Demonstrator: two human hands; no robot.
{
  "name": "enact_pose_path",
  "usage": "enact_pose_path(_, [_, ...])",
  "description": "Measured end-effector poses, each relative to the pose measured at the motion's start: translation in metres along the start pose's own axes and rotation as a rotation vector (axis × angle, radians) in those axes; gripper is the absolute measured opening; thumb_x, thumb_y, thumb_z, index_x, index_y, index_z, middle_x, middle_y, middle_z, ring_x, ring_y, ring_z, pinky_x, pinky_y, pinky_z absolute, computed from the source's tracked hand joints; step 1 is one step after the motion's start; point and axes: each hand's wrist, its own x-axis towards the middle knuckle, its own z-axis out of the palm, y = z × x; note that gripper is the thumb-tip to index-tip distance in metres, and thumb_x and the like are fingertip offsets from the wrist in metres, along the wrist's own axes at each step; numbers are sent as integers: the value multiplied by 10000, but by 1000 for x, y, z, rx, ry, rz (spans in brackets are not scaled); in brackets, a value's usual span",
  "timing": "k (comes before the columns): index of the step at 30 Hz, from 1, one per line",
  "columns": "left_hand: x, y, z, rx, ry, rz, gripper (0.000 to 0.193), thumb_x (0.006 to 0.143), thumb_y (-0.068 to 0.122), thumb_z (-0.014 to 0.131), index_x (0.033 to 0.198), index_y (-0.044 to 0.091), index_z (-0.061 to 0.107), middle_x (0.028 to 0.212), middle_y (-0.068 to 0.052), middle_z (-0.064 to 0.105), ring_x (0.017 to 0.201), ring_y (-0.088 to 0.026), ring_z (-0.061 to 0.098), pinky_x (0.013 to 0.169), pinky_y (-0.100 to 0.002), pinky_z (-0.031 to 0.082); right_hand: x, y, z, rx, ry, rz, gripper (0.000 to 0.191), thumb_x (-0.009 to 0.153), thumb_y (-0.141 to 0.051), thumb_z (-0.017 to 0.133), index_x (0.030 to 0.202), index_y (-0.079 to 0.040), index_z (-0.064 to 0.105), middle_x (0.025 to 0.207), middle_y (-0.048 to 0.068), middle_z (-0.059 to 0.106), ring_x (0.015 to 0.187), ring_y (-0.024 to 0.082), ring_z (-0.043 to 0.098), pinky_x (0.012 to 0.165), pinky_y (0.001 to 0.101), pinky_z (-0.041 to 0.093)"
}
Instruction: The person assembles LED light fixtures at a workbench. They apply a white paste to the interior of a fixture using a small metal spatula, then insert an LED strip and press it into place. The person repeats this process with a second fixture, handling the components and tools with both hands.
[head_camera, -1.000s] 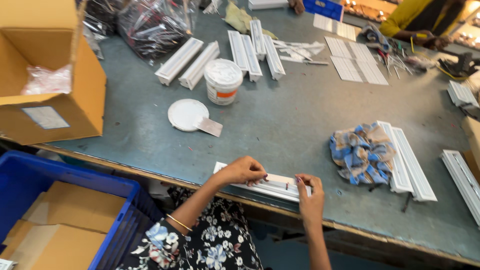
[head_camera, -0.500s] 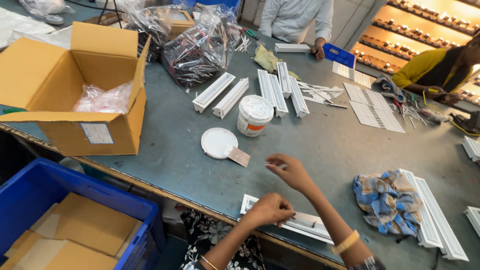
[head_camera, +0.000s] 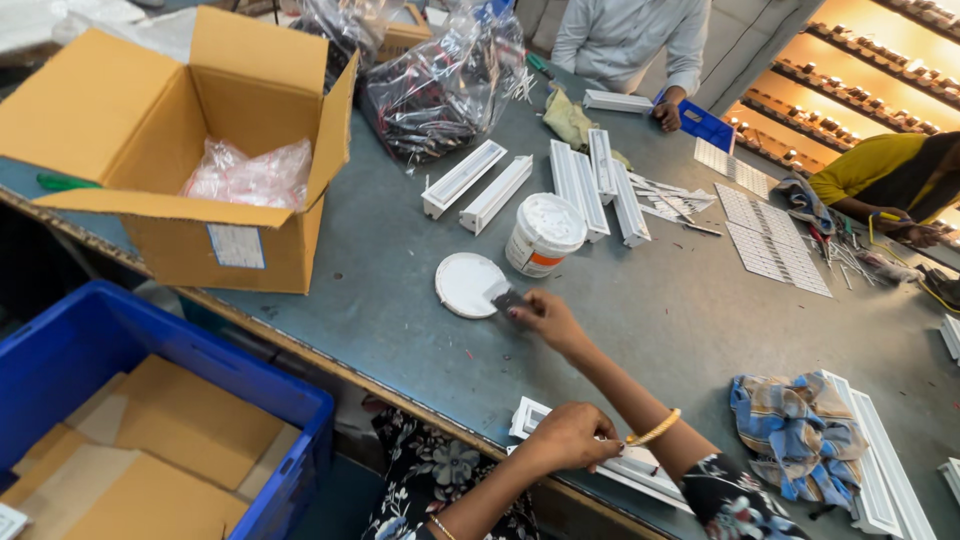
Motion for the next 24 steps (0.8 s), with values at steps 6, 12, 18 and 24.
enact_pose_path(6, [1, 1, 2, 40, 12, -44, 300, 860, 323, 626, 951, 100, 805, 603, -26, 699, 666, -179, 707, 765, -340, 570, 14, -49, -79, 22, 306, -218, 189, 950, -29, 676, 1123, 21, 623, 926, 81, 747, 782, 160, 691, 718, 300, 581])
enact_pose_path(12, [2, 1, 3, 22, 13, -62, 311, 853, 325, 614, 974, 112, 804, 587, -19, 698, 670, -172, 719, 785, -321, 576, 40, -86, -140, -558, 324, -333, 195, 889, 49, 662, 1048, -41, 732, 947, 98, 754, 841, 199, 709, 715, 353, 526])
enact_pose_path(18, [3, 1, 5, 36, 20, -73, 317, 856, 319, 609, 998, 116, 807, 585, -19, 701, 700, -178, 723, 842, -321, 562, 61, -98, -155, -924, 80, -440, 170, 879, 20, 636, 982, -50, 752, 953, 142, 731, 961, 326, 652, 845, 435, 520])
enact_pose_path(24, [3, 1, 4, 30, -1, -90, 323, 862, 313, 613, 1025, 107, 800, 593, -22, 703, 696, -176, 724, 859, -324, 561, 78, -105, -161, -1007, -73, -371, 215, 862, 61, 588, 954, -47, 749, 955, 149, 717, 1006, 337, 636, 920, 450, 501])
